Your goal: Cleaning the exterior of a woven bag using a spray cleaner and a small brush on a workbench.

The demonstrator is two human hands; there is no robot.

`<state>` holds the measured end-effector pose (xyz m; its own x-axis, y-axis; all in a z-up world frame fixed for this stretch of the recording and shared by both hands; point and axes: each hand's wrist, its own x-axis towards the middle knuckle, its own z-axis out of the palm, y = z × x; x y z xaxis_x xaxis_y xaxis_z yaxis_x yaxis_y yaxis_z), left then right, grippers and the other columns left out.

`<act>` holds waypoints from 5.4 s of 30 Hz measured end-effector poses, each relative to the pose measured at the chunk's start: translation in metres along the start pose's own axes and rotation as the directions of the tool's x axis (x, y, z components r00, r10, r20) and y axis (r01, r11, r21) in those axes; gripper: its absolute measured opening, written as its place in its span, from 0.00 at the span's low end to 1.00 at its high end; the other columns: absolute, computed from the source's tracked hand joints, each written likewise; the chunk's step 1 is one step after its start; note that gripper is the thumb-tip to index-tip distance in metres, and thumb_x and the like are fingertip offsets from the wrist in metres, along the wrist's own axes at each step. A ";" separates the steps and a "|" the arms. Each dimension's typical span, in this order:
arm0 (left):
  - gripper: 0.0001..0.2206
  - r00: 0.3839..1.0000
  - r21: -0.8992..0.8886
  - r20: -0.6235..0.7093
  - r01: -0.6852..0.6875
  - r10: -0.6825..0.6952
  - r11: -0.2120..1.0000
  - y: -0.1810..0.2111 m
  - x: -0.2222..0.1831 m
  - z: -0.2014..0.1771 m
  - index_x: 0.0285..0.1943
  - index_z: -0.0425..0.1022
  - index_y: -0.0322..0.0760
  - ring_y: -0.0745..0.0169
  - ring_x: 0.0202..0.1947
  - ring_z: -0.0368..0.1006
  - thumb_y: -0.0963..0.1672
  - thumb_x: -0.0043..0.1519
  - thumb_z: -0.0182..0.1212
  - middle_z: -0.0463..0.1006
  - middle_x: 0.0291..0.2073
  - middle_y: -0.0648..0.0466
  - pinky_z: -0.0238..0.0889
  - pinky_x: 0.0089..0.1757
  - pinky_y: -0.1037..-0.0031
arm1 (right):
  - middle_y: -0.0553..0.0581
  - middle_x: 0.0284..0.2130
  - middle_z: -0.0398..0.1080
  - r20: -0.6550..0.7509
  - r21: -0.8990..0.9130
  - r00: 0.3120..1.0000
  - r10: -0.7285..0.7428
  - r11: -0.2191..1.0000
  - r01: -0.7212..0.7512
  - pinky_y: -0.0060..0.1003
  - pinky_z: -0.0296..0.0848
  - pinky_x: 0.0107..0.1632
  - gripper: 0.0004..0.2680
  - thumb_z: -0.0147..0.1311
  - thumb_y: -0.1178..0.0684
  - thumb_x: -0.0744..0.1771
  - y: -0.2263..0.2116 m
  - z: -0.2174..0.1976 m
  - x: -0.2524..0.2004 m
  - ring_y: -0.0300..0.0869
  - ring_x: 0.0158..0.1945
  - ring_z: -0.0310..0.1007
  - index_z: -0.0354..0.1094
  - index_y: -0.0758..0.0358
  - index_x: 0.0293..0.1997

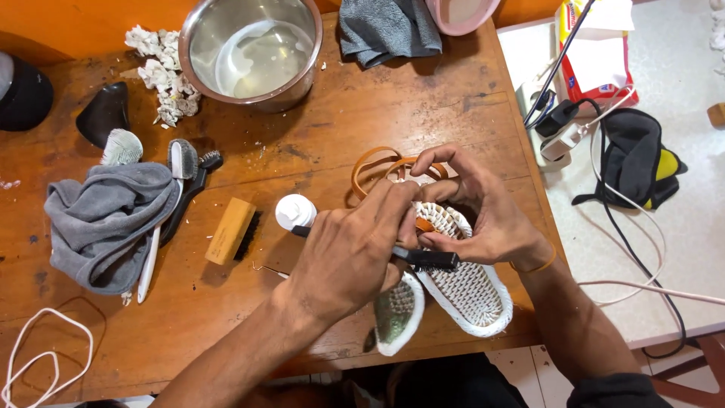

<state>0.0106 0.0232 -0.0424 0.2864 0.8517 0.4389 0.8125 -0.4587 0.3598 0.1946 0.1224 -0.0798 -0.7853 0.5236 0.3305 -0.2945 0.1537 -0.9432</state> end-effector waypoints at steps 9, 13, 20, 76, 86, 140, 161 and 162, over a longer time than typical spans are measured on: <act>0.10 0.996 0.163 0.093 -0.025 0.010 0.986 -0.006 -0.001 0.008 0.36 0.64 0.33 0.74 0.08 0.47 0.44 0.70 0.46 0.65 0.26 0.53 0.46 0.07 0.79 | 0.56 0.34 0.79 0.091 0.050 0.996 -0.023 0.999 0.018 0.31 0.79 0.50 0.26 0.63 0.66 0.56 0.003 -0.005 0.002 0.39 0.37 0.80 0.54 0.67 0.58; 0.14 0.995 0.105 0.098 -0.045 0.035 0.993 0.000 0.005 -0.003 0.34 0.66 0.35 0.75 0.08 0.47 0.46 0.70 0.46 0.65 0.22 0.54 0.46 0.07 0.80 | 0.57 0.35 0.79 0.104 0.091 0.994 -0.033 0.996 0.023 0.28 0.78 0.47 0.25 0.64 0.64 0.57 0.002 -0.012 -0.004 0.36 0.36 0.79 0.55 0.67 0.57; 0.08 0.978 0.061 0.175 0.103 -0.113 0.993 -0.008 0.009 -0.040 0.36 0.68 0.38 0.69 0.07 0.55 0.42 0.68 0.48 0.68 0.14 0.60 0.51 0.11 0.72 | 0.55 0.28 0.76 0.006 0.290 1.000 -0.005 0.957 0.003 0.21 0.73 0.32 0.20 0.60 0.63 0.58 -0.018 -0.017 -0.013 0.34 0.24 0.73 0.57 0.65 0.51; 0.17 0.994 0.372 -0.096 0.083 -0.051 0.924 0.003 0.009 -0.105 0.29 0.63 0.34 0.61 0.12 0.48 0.38 0.75 0.53 0.60 0.16 0.56 0.49 0.22 0.64 | 0.60 0.24 0.72 -0.071 0.179 0.981 -0.181 0.965 0.191 0.28 0.74 0.26 0.02 0.51 0.61 0.61 -0.050 -0.030 -0.069 0.39 0.22 0.71 0.67 0.64 0.32; 0.14 0.990 0.559 -0.111 -0.012 0.089 0.829 0.008 0.017 -0.078 0.30 0.68 0.38 0.71 0.10 0.52 0.40 0.72 0.57 0.69 0.21 0.59 0.46 0.16 0.74 | 0.64 0.43 0.79 0.012 -0.272 0.997 0.073 0.960 -0.067 0.33 0.82 0.37 0.34 0.69 0.54 0.51 -0.123 -0.017 -0.032 0.43 0.35 0.83 0.60 0.73 0.61; 0.16 0.996 0.404 -0.029 -0.069 0.089 0.912 -0.040 0.013 -0.039 0.29 0.62 0.42 0.70 0.12 0.47 0.43 0.73 0.46 0.60 0.17 0.61 0.45 0.17 0.72 | 0.61 0.42 0.78 -0.290 -0.806 0.949 0.122 0.505 -0.311 0.45 0.76 0.52 0.10 0.55 0.57 0.63 -0.088 -0.019 -0.085 0.48 0.43 0.79 0.74 0.66 0.45; 0.15 0.943 0.250 -0.121 -0.274 0.311 0.929 -0.032 0.015 -0.034 0.31 0.65 0.39 0.71 0.12 0.48 0.45 0.72 0.43 0.64 0.22 0.58 0.47 0.16 0.76 | 0.52 0.28 0.78 -0.069 -0.150 0.997 -0.021 0.989 0.011 0.25 0.82 0.28 0.07 0.49 0.58 0.68 -0.053 -0.020 -0.078 0.33 0.26 0.76 0.71 0.61 0.49; 0.14 0.941 0.253 -0.124 -0.278 0.316 0.927 -0.034 0.016 -0.033 0.30 0.66 0.38 0.70 0.12 0.47 0.43 0.71 0.46 0.65 0.23 0.57 0.46 0.16 0.76 | 0.53 0.29 0.77 -0.104 -0.114 0.994 -0.044 0.993 0.032 0.26 0.81 0.28 0.08 0.47 0.58 0.68 -0.052 -0.023 -0.085 0.34 0.26 0.76 0.71 0.62 0.51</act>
<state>-0.0289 0.0437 -0.0206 0.4631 0.6249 0.6286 0.8018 -0.5976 0.0034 0.2893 0.0890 -0.0592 -0.7109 0.6003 0.3665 -0.2553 0.2653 -0.9297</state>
